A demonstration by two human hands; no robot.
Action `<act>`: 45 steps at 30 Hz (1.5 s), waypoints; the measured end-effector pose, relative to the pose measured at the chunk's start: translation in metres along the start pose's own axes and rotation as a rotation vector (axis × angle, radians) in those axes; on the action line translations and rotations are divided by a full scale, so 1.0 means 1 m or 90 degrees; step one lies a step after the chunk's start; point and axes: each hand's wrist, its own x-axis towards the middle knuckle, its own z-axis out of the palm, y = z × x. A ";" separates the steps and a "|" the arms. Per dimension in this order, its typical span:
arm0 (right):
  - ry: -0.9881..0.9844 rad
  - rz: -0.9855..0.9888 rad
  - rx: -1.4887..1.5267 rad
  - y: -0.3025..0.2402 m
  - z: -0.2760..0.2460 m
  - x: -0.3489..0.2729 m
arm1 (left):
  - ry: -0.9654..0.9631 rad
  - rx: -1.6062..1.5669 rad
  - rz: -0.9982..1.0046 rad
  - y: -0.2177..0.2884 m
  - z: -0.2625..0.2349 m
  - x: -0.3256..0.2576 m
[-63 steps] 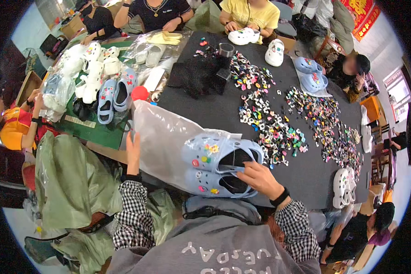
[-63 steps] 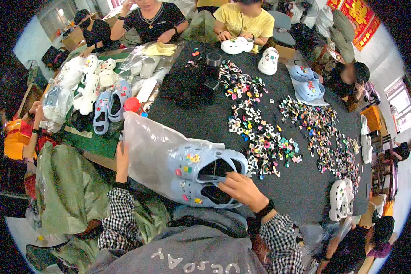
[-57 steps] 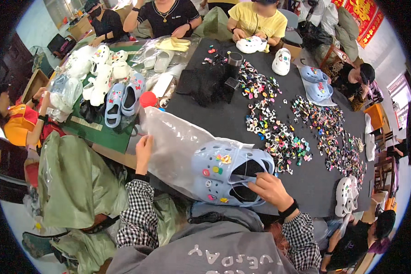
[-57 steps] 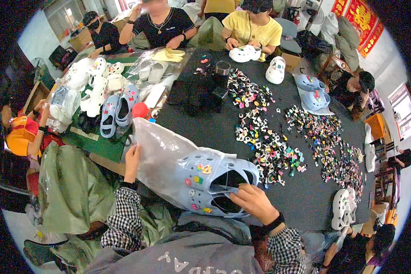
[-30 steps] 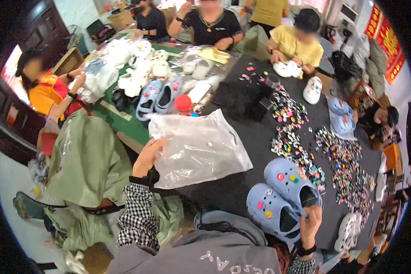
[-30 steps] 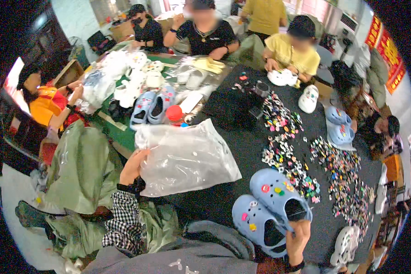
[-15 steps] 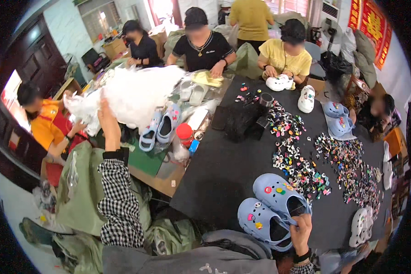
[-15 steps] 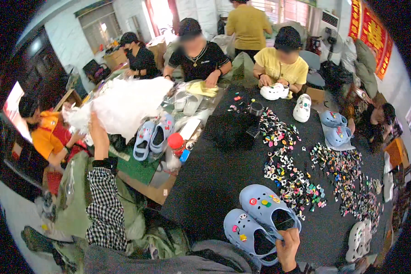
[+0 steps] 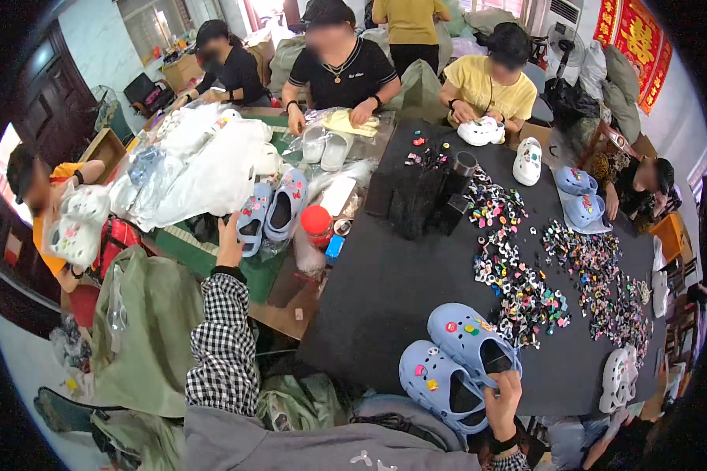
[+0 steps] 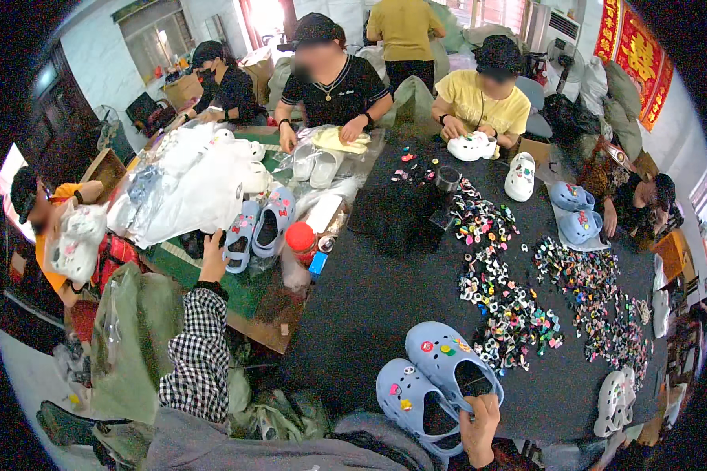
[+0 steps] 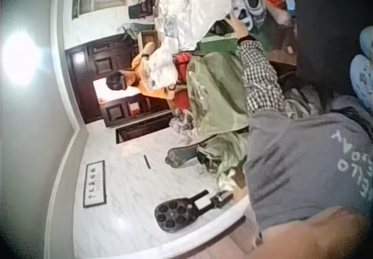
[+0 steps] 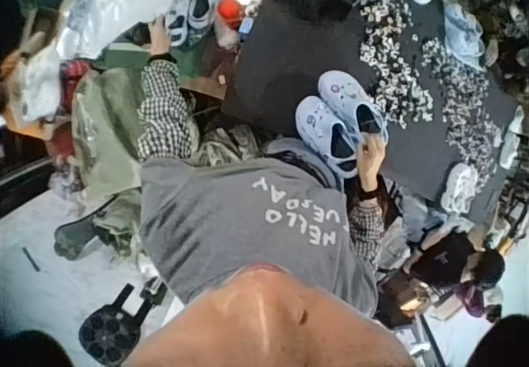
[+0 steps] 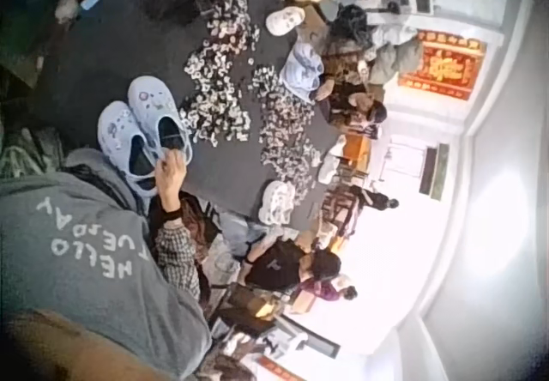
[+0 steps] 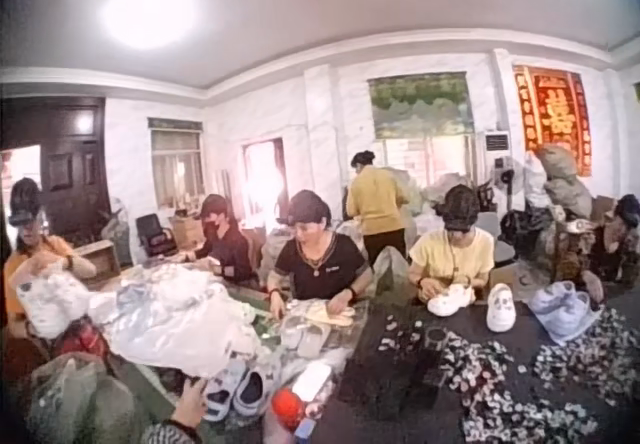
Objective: Adding decorative charms to plastic clogs in a workshop environment.
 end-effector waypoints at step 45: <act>-0.050 0.165 0.047 0.044 0.096 0.037 | -0.438 -0.408 -0.124 0.176 0.157 -0.268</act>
